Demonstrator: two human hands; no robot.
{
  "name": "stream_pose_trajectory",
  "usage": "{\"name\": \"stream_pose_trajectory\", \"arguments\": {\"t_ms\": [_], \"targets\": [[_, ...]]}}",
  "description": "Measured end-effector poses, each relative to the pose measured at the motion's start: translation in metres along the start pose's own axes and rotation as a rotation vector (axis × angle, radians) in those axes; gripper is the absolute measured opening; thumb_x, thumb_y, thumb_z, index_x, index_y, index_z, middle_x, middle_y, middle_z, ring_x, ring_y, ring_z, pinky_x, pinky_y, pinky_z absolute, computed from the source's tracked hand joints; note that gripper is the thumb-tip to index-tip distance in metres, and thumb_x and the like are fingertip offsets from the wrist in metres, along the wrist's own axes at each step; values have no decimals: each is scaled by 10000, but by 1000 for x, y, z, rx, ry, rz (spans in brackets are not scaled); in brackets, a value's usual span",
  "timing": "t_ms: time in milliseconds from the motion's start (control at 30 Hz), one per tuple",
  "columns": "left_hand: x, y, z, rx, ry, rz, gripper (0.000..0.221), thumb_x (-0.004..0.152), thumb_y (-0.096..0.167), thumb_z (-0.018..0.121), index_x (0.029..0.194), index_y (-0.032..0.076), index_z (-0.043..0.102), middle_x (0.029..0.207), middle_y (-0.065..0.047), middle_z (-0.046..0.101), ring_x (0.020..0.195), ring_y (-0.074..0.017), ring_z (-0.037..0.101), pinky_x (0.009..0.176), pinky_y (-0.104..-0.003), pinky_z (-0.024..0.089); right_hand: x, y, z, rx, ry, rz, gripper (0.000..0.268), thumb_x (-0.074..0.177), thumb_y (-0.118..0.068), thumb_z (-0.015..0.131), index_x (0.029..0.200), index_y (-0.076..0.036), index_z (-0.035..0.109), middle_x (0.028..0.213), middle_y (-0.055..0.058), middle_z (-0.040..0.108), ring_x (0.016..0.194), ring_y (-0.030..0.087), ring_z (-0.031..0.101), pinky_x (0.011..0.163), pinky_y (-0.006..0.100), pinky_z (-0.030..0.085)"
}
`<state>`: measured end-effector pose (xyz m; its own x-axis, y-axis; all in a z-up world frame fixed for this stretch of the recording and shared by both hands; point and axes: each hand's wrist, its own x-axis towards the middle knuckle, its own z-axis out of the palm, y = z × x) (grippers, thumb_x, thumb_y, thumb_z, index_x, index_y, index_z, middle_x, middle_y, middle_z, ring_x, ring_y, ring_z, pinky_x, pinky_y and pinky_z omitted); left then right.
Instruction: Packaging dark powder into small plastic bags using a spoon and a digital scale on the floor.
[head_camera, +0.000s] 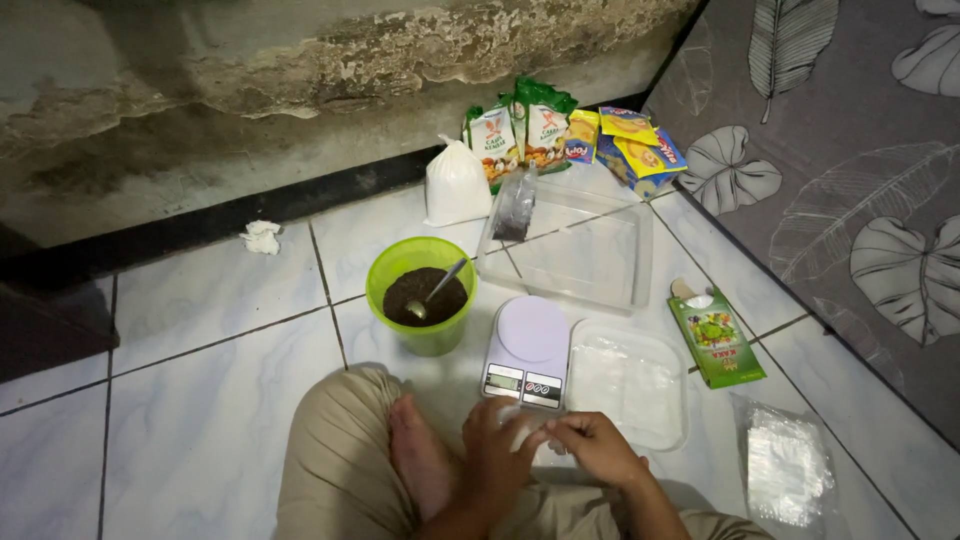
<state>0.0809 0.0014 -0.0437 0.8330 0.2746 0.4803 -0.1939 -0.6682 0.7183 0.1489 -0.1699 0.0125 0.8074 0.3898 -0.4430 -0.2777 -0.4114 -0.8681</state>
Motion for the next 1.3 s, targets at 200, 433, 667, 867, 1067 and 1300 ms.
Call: {"name": "stream_pose_trajectory", "arguments": {"t_ms": [200,433,667,867,1067,1300], "targets": [[5,6,-3,-15,-66,125,128,884,316,690,894,237,790,890,54,719,854,-258,607,759,-466,423,13,27,4,80,-23,106,393,947,-353,671,769,-24,793,774,101,783,756,150,711,782,264,592],[12,12,-16,-88,-189,181,171,939,223,600,828,202,728,819,2,721,757,-280,608,717,-456,433,1,6,6,42,-61,5,481,998,-249,674,564,-49,610,621,51,644,661,125,589,742,266,495],[2,0,-2,-143,-201,184,177,973,199,552,872,145,688,846,-56,671,795,-305,587,763,-456,421,-1,8,5,-59,-29,55,437,967,-384,642,747,-39,798,726,36,723,713,114,630,709,252,514],[-8,-25,21,-226,4,-78,59,874,179,701,872,142,745,943,-45,674,935,-271,609,836,-401,457,-5,1,0,-359,101,-34,467,953,-474,588,762,-92,776,808,-14,775,805,78,663,749,246,473],[-3,-22,14,-362,63,-194,28,831,152,757,832,151,785,927,-15,664,943,-203,652,878,-340,499,2,11,-8,211,135,-142,659,1001,-511,324,1217,-50,744,1205,93,809,1128,237,708,954,368,528],[27,-1,-17,-491,144,-366,68,857,136,726,810,131,774,962,26,659,872,-137,633,698,-274,507,21,41,-26,690,436,-144,642,1049,-496,383,1081,50,719,1219,232,739,1043,325,680,831,436,530]]}}
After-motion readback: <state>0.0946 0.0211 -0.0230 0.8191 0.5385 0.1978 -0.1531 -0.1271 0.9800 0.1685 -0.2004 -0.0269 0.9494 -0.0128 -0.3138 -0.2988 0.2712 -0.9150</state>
